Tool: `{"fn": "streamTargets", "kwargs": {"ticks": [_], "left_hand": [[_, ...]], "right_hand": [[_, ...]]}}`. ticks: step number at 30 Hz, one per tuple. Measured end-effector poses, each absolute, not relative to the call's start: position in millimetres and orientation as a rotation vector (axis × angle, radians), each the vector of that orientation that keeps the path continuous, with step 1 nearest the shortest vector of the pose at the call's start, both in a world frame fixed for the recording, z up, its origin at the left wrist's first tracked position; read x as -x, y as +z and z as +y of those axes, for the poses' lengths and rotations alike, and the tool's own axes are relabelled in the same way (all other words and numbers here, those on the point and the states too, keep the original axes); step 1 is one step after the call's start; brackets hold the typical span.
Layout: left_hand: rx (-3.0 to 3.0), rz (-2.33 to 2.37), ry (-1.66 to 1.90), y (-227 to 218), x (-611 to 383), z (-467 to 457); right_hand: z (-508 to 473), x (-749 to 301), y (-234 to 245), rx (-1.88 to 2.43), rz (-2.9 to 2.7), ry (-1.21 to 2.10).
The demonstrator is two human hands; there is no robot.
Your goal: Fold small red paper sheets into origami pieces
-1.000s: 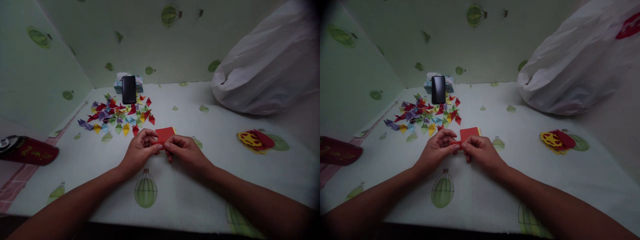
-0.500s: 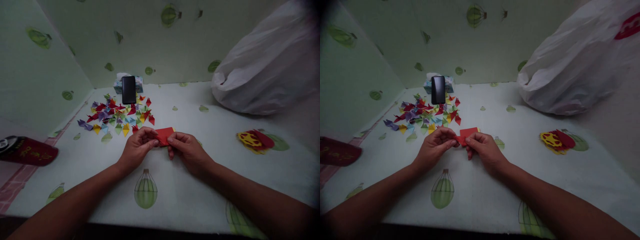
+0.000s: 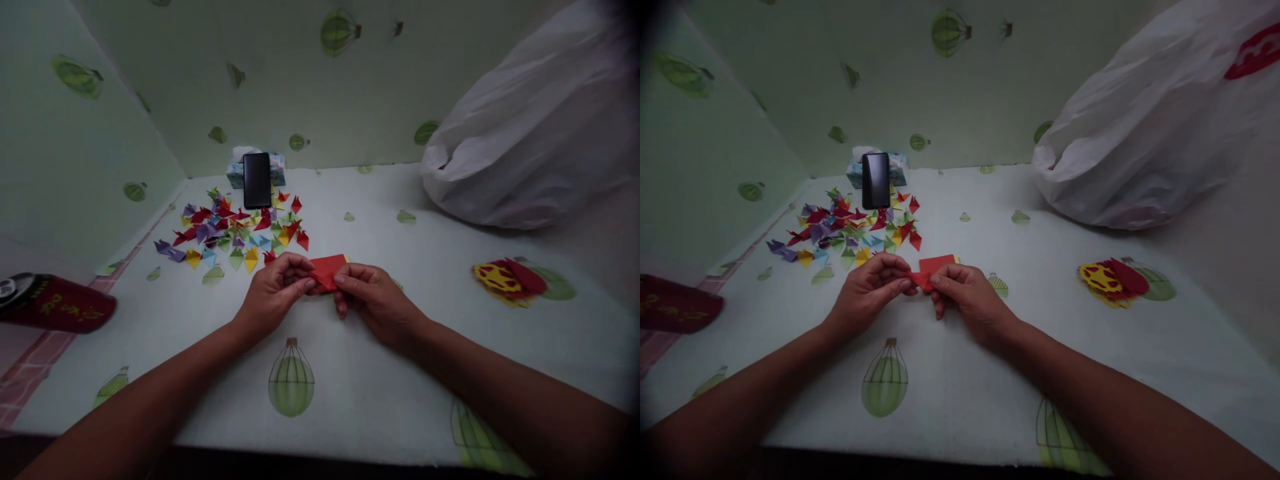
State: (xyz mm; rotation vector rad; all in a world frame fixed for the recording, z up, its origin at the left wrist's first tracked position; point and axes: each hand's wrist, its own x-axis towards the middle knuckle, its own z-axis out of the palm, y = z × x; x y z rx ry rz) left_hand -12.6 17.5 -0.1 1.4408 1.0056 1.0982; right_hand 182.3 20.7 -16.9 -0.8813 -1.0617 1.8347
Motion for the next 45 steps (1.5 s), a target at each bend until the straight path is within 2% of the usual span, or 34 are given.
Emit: {"fn": "streamTargets", "kwargs": {"ticks": [24, 33, 45], "left_hand": [[-1.179, 1.018, 1.045, -4.2, 14.8, 18.9], [-1.365, 1.161, 0.861, 5.7, 10.1, 14.4], [-1.465, 1.115, 0.815, 5.0, 7.0, 8.9]], "right_hand": [[20.0, -181.7, -16.4, 0.932, -1.167, 1.747], [14.2, -182.9, -4.5, 1.112, -1.590, 1.422], [13.5, -181.2, -3.2, 1.066, -1.610, 1.508]]}}
